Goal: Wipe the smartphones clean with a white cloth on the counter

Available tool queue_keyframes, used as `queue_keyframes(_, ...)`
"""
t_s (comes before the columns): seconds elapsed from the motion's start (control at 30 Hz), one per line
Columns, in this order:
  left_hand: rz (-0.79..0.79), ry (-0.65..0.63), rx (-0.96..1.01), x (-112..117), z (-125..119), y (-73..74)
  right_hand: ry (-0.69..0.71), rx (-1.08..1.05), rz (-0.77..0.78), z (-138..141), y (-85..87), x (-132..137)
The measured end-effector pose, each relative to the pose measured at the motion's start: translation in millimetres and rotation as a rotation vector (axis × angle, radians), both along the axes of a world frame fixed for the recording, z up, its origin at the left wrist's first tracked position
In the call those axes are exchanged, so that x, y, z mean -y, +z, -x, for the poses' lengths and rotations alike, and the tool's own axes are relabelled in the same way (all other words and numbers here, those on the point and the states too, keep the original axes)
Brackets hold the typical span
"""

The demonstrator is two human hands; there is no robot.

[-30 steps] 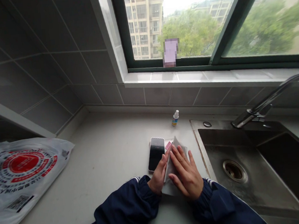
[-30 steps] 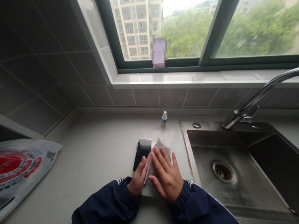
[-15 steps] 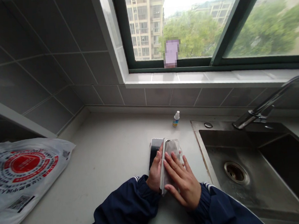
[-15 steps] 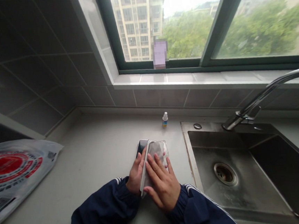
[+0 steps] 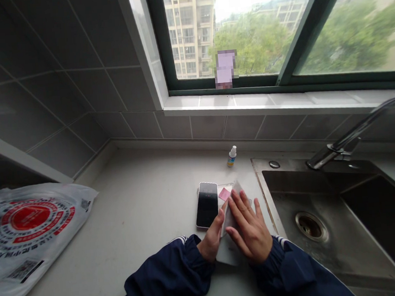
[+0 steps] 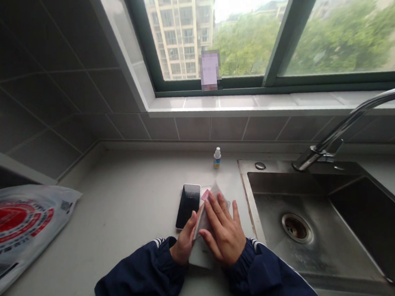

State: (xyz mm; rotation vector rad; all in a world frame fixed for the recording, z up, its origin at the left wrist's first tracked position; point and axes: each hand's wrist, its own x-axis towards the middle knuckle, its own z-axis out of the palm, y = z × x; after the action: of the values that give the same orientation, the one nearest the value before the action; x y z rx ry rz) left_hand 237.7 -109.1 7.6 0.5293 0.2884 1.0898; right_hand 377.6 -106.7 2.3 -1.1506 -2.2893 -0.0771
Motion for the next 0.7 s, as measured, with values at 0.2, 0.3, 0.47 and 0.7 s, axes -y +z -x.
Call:
queue_keyframes(0.2, -0.032, 0.048, 0.029, -1, 2, 7.8, -0.047, -0.041, 0.038, -2, -2.6, -2)
queue_keyframes(0.3, 0.042, 0.091, 0.07, -4, 5, 8.4, -0.01, -0.026, 0.037, 3, -3.5, 3)
queue_keyframes(0.47, 0.176, 0.135, 0.116, -5, 8, 10.7, 0.092, 0.034, 0.029, 12, -2.0, 12)
queue_keyframes(0.7, 0.165, 0.059, 0.091, -2, 8, 9.5, 0.118, 0.024, 0.007, 12, 0.5, 15)
